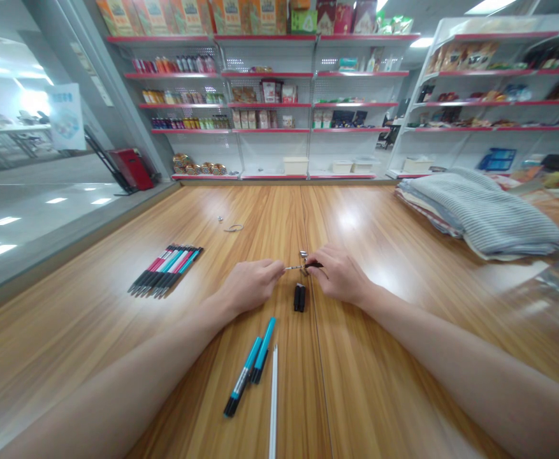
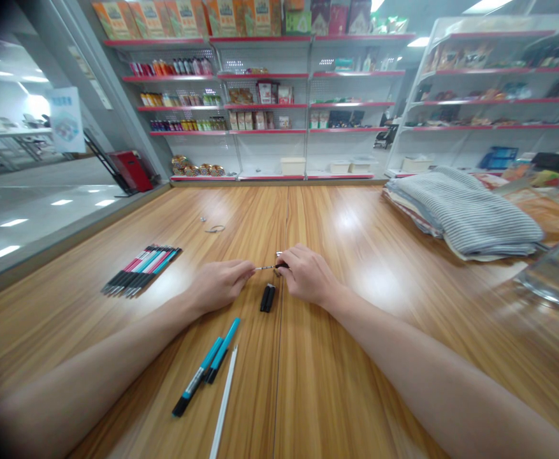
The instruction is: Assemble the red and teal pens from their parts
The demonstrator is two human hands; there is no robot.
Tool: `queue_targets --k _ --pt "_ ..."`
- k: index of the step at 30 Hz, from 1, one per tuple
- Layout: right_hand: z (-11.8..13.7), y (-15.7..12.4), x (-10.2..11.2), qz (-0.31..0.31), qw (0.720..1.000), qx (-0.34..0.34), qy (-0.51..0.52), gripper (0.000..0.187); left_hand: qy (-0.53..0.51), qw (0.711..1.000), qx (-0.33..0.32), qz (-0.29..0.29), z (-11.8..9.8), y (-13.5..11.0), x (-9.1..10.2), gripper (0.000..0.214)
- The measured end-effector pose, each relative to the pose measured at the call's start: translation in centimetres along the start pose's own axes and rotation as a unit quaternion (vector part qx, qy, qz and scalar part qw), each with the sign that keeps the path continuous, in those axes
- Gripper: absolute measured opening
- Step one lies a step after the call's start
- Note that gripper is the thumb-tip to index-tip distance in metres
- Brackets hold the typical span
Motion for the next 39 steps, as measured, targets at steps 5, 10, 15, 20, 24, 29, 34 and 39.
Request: queue_targets --k 5,10,15,20,24,29,34,39 --pt "0.3 0.0 0.0 0.001 1.0 0.013 0.0 0.009 -0.012 1.0 -0.009 0.002 -0.1 -0.1 -0.1 0.027" --pt "0.8 0.0 0.0 0.008 0.999 0.034 0.002 0.01 -0.02 1.0 -0.019 0.001 -0.4 0.0 0.0 0.027" --pt "1.8 0.0 -0.4 0.01 0.997 0.079 0.018 0.013 -0.018 0.999 -0.035 0.0 -1.4 0.0 0.1 0.03" --pt "2.5 0.0 -0.3 -0.004 0.993 0.099 0.062 0.019 -0.042 0.998 -0.051 -0.006 -2.1 0.0 0.1 0.03" --pt "2.8 0.0 0.0 -0.008 0.992 0.098 0.075 0.021 -0.05 0.997 -0.06 -0.011 -2.2 -0.1 0.3 0.029" --pt "3.0 -0.2 0.6 -0.016 0.994 0.084 0.064 0.028 -0.046 0.998 -0.041 -0.031 -1.8 -0.2 0.5 0.03" --pt "2.2 -0.2 0.9 -0.041 0.996 0.063 0.051 0.016 -0.039 0.998 -0.018 -0.039 -1.2 -0.2 0.5 0.033" --pt "2.1 -0.2 0.3 -0.033 0.994 0.088 0.049 0.018 -0.047 0.997 -0.036 -0.053 -1.4 -0.3 0.8 0.03"
Point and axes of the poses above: each hand's wrist, its own y-axis towards the middle knuckle, its own x-axis out of the back of the hand, z = x × y, the point moved 8 cm from there along y, towards the middle knuckle, and after that the axes turned 8 degrees about z, right-handed, at the moved point
